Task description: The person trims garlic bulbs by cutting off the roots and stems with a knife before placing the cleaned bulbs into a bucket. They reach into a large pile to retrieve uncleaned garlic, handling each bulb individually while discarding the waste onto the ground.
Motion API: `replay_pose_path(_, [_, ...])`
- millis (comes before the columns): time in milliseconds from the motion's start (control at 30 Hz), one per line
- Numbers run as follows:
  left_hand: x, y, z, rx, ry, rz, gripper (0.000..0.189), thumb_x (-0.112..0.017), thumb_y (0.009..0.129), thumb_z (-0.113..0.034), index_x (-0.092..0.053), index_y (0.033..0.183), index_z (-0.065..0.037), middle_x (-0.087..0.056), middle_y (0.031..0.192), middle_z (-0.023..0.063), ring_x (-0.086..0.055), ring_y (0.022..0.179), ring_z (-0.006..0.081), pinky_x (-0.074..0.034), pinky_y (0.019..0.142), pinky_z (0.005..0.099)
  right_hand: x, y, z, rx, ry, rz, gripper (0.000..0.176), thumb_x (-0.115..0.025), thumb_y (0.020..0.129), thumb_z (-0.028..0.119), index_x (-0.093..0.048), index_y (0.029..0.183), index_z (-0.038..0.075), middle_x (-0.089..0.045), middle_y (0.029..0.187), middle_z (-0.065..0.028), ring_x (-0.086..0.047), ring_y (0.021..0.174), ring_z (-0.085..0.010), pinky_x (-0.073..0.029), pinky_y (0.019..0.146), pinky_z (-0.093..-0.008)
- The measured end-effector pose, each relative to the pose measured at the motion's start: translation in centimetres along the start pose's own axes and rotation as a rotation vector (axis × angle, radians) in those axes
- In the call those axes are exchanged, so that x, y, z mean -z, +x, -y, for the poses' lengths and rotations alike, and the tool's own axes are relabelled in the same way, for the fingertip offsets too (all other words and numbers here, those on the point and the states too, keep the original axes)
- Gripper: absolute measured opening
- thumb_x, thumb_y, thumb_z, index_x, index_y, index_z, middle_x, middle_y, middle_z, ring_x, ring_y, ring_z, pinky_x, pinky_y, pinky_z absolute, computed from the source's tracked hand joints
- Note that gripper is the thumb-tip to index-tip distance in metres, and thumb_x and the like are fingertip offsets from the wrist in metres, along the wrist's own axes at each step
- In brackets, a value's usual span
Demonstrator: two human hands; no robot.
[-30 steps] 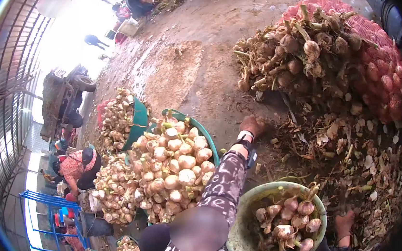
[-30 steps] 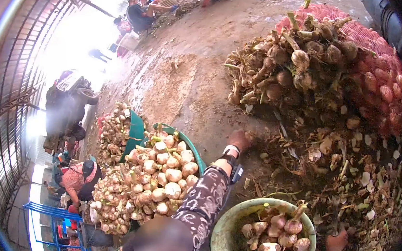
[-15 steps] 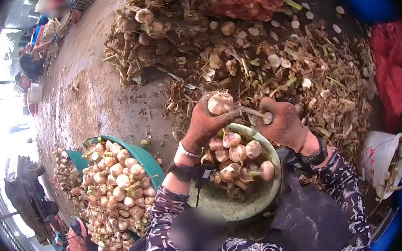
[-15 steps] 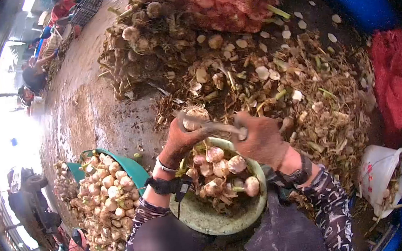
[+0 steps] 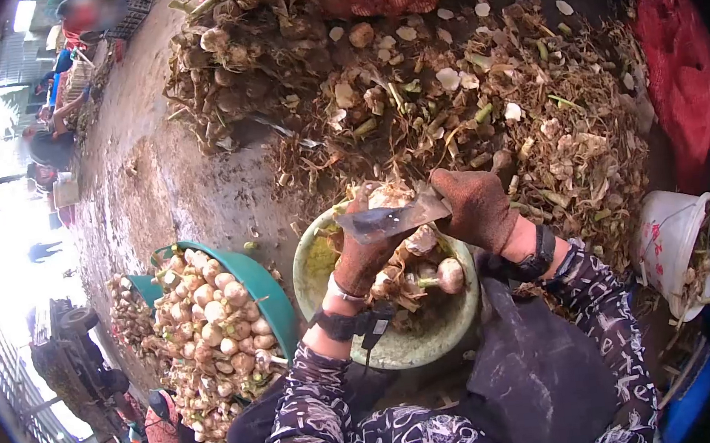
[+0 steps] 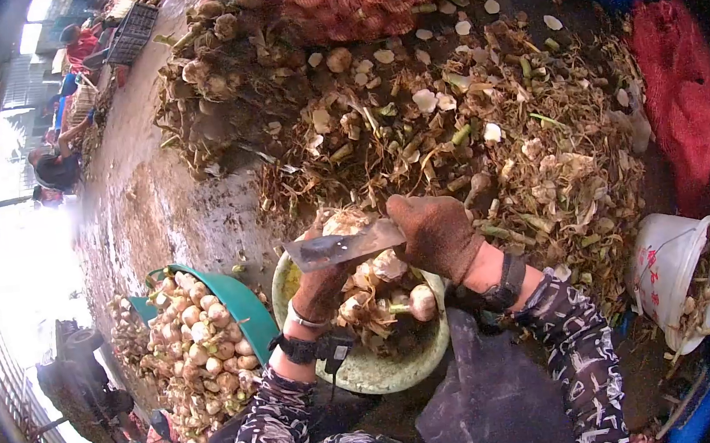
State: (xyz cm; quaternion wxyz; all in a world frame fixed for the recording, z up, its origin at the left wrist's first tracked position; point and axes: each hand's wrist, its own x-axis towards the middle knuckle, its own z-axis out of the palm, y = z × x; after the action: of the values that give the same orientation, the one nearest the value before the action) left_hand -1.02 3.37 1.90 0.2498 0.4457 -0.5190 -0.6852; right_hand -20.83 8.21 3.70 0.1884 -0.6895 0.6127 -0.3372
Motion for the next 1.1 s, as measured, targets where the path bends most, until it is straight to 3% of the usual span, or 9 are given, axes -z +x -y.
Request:
replay_pose_path(100, [0.0, -0.2, -2.1, -0.767, 1.152, 0.125, 0.022, -0.068, 0.079, -0.013, -0.064, 0.101, -0.012, -0.068, 0.090, 0.0035, -0.063, 0.088, 0.0212, -0.046, 0.087, 0.0334, -0.3, -0.5, -0.3, -0.013, 0.001, -0.007, 0.029, -0.070, 0.068, 0.021, -0.048, 0.081, 0.008, -0.057, 0.066, -0.0126, -0.061, 0.063, -0.0330, -0.048, 0.053, -0.0405])
replay_pose_path(267, [0.9, -0.4, 2.8, -0.154, 0.712, -0.028, 0.025, -0.070, 0.078, -0.015, -0.063, 0.101, -0.009, -0.067, 0.088, 0.0051, -0.064, 0.081, 0.0203, -0.048, 0.077, 0.0341, 1.5, -1.0, 0.9, -0.085, -0.026, 0.062, 0.033, -0.072, 0.067, 0.025, -0.048, 0.083, 0.007, -0.059, 0.068, -0.0132, -0.062, 0.066, -0.0336, -0.048, 0.054, -0.0408])
replay_pose_path(400, [-0.6, 0.1, 0.0, -0.250, 0.725, -0.005, 0.033, -0.076, 0.074, -0.025, -0.061, 0.095, -0.004, -0.064, 0.080, 0.0037, -0.061, 0.066, 0.0170, -0.048, 0.060, 0.0283, 2.8, -1.3, 1.9, -0.109, 0.069, 0.016, 0.031, -0.072, 0.068, 0.021, -0.048, 0.084, 0.007, -0.059, 0.068, -0.0137, -0.061, 0.066, -0.0354, -0.047, 0.055, -0.0423])
replay_pose_path(600, [-2.1, -0.7, -2.7, -0.673, 1.532, 0.009, 0.026, -0.073, 0.071, -0.026, -0.062, 0.093, -0.016, -0.063, 0.080, -0.0015, -0.059, 0.082, 0.0192, -0.043, 0.078, 0.0359, 1.0, -1.3, 1.0, -0.070, 0.043, 0.040, 0.027, -0.069, 0.069, 0.019, -0.049, 0.083, 0.007, -0.059, 0.069, -0.0142, -0.061, 0.065, -0.0355, -0.047, 0.054, -0.0425])
replay_pose_path(733, [-2.2, -1.2, -1.4, -0.454, 1.200, -0.013, 0.027, -0.069, 0.079, -0.026, -0.061, 0.105, -0.021, -0.066, 0.091, -0.0030, -0.063, 0.080, 0.0187, -0.036, 0.101, 0.0430, -0.2, -1.8, -0.2, -0.087, 0.033, 0.020, 0.028, -0.068, 0.069, 0.022, -0.049, 0.083, 0.008, -0.058, 0.069, -0.0137, -0.061, 0.065, -0.0352, -0.047, 0.054, -0.0425])
replay_pose_path(833, [-3.8, -2.0, -4.6, -0.283, 0.481, -0.185, 0.041, -0.079, 0.066, -0.022, -0.058, 0.097, -0.006, -0.061, 0.073, 0.0010, -0.058, 0.058, 0.0141, -0.048, 0.055, 0.0238, -1.5, -2.4, -3.8, -0.040, -0.212, -0.020, 0.015, -0.058, 0.080, 0.022, -0.054, 0.087, 0.010, -0.059, 0.065, -0.0099, -0.060, 0.056, -0.0285, -0.047, 0.050, -0.0396])
replay_pose_path(900, [-4.6, -3.9, -8.1, -0.377, 0.471, -0.055, 0.049, -0.079, 0.065, -0.023, -0.055, 0.100, 0.000, -0.063, 0.080, 0.0047, -0.061, 0.071, 0.0121, -0.051, 0.066, 0.0260, -1.5, -4.5, -9.9, -0.658, -0.315, 0.235, 0.016, -0.048, 0.089, 0.019, -0.056, 0.083, 0.007, -0.054, 0.054, -0.0092, -0.056, 0.047, -0.0250, -0.045, 0.045, -0.0398])
replay_pose_path(967, [-4.4, -4.1, -8.7, -0.301, 0.500, -0.038, 0.050, -0.079, 0.067, -0.020, -0.054, 0.105, -0.001, -0.063, 0.084, 0.0062, -0.061, 0.076, 0.0128, -0.051, 0.071, 0.0267, 1.3, -5.8, -10.0, -0.405, -0.251, -0.148, 0.021, -0.056, 0.084, 0.026, -0.054, 0.082, 0.005, -0.057, 0.058, -0.0144, -0.059, 0.051, -0.0345, -0.046, 0.048, -0.0435])
replay_pose_path(1100, [-3.2, -2.6, -6.9, -0.040, 0.226, -0.048, 0.053, -0.079, 0.068, -0.021, -0.053, 0.110, -0.001, -0.062, 0.093, 0.0067, -0.059, 0.085, 0.0117, -0.049, 0.078, 0.0269, 1.6, -4.8, -7.3, -0.480, -0.187, -0.123, 0.016, -0.061, 0.076, 0.022, -0.052, 0.078, 0.008, -0.057, 0.062, -0.0173, -0.059, 0.061, -0.0391, -0.047, 0.054, -0.0465])
